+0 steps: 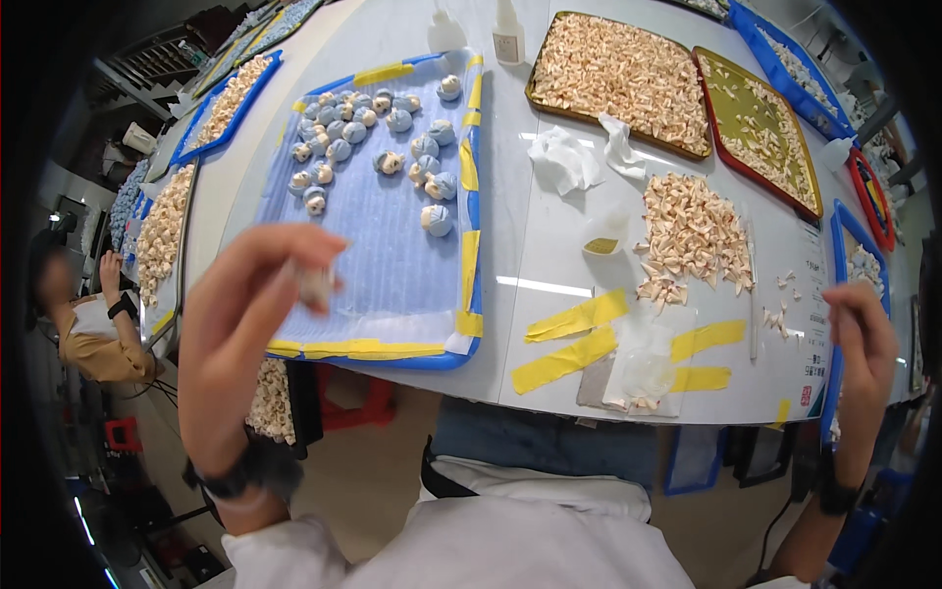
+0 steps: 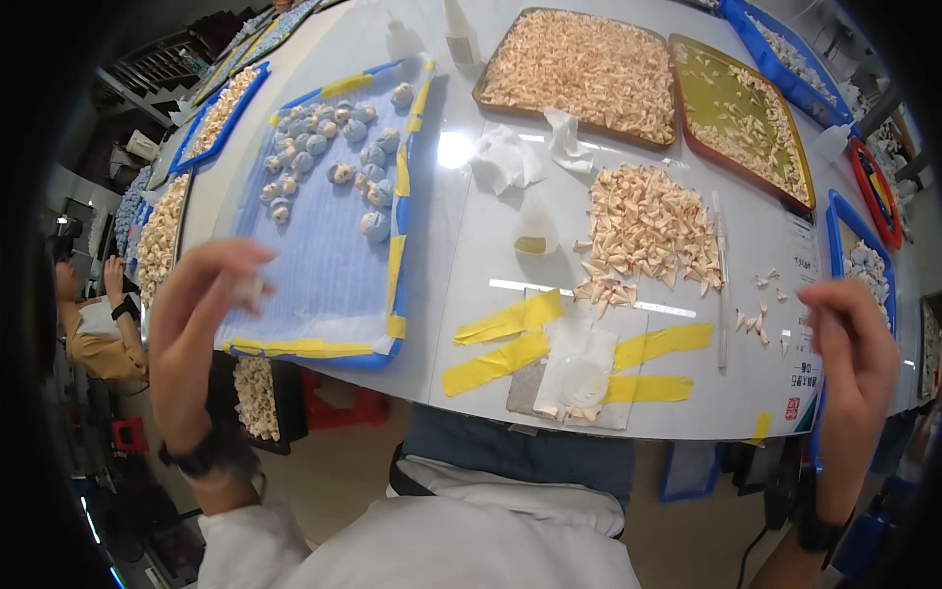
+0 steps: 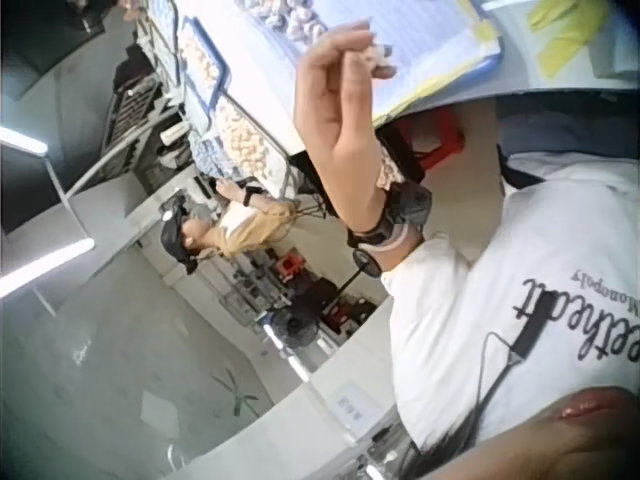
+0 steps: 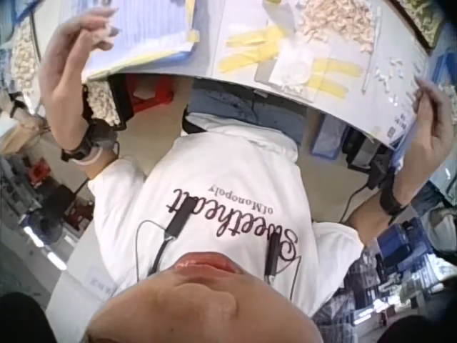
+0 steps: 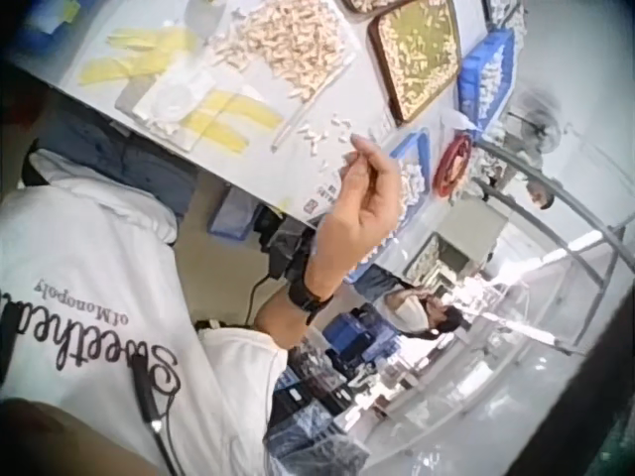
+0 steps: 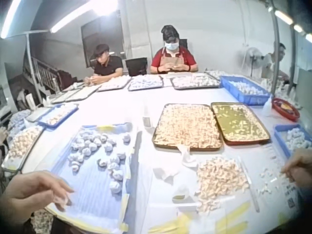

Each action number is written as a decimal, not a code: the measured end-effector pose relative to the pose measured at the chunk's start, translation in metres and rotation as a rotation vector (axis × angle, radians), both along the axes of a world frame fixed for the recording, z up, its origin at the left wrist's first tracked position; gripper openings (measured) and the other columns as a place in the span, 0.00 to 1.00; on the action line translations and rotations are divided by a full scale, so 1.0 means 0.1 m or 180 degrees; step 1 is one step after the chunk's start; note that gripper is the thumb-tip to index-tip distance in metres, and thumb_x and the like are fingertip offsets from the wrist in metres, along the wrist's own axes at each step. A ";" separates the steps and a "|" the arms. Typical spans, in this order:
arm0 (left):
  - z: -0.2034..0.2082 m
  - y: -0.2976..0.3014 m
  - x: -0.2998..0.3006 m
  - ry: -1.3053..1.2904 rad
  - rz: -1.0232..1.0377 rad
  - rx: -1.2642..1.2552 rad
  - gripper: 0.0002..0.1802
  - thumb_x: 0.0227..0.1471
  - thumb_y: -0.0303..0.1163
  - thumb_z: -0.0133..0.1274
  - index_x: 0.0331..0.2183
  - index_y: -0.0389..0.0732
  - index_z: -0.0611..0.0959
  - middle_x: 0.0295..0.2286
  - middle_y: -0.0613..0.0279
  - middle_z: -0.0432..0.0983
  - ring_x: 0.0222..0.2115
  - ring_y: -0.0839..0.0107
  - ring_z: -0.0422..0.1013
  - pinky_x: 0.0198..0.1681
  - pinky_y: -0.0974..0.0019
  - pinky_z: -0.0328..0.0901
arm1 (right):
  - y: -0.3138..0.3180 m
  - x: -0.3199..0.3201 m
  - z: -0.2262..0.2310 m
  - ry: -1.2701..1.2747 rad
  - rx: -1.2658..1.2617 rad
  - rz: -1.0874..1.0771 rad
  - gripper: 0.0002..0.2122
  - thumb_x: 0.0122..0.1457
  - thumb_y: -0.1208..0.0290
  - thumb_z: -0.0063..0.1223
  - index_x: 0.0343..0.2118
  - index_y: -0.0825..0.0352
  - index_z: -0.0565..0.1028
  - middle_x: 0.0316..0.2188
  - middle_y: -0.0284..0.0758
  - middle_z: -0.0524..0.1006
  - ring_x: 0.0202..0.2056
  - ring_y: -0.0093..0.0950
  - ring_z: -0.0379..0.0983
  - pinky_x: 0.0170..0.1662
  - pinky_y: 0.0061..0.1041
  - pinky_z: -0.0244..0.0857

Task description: The person assembles miniature figurines by hand, picking up small white components and attaching them to blue and white base figures. They repeatedly pick up parts from a tray, apply them to the figurine, and place the completed unit into a blue tray. The process is repetitive and involves precise hand movements.

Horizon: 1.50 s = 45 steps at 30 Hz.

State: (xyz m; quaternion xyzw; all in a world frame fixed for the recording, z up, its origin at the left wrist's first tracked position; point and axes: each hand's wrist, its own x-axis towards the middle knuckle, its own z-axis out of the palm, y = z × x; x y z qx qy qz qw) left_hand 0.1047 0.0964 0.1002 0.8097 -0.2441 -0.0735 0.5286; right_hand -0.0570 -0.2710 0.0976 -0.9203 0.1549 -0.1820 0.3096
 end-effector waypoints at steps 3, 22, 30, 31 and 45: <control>-0.21 -0.05 -0.45 -0.0043 -0.0659 -0.1158 0.13 0.35 0.18 0.59 0.29 0.33 0.77 0.34 0.52 0.67 0.29 0.70 0.68 0.31 0.73 0.63 | 0.10 -0.29 -0.09 -0.0307 0.0735 -0.0236 0.06 0.57 0.77 0.39 0.34 0.71 0.68 0.23 0.29 0.66 0.25 0.15 0.59 0.29 0.12 0.53; -1.07 -0.93 -0.92 0.2304 -0.0740 -0.2459 0.20 0.38 0.29 0.61 0.34 0.34 0.71 0.35 0.49 0.68 0.29 0.68 0.70 0.28 0.74 0.66 | 0.75 -0.05 -0.48 -0.0425 0.1939 0.0024 0.08 0.46 0.76 0.56 0.25 0.70 0.68 0.20 0.36 0.70 0.22 0.22 0.68 0.25 0.17 0.62; -1.04 -0.92 -0.87 0.2298 -0.0464 -0.2393 0.23 0.34 0.28 0.64 0.32 0.35 0.70 0.33 0.50 0.67 0.26 0.68 0.71 0.23 0.77 0.66 | 0.86 0.06 -0.41 -0.0123 0.2692 0.0066 0.09 0.47 0.75 0.56 0.26 0.67 0.65 0.20 0.36 0.68 0.17 0.22 0.65 0.22 0.17 0.61; -1.04 -0.92 -0.88 0.2372 -0.0404 -0.2431 0.23 0.33 0.28 0.64 0.33 0.35 0.70 0.33 0.50 0.67 0.25 0.68 0.71 0.23 0.77 0.66 | 0.85 0.04 -0.44 -0.0153 0.2854 0.0163 0.10 0.47 0.75 0.56 0.26 0.67 0.65 0.21 0.36 0.68 0.17 0.22 0.65 0.21 0.17 0.61; -0.98 -0.89 -0.91 0.2386 -0.0578 -0.2389 0.26 0.32 0.38 0.65 0.31 0.38 0.69 0.31 0.53 0.66 0.26 0.70 0.70 0.25 0.77 0.67 | 0.84 -0.11 -0.58 -0.0518 0.3149 -0.0022 0.09 0.48 0.76 0.55 0.26 0.71 0.66 0.21 0.43 0.72 0.21 0.29 0.72 0.23 0.23 0.69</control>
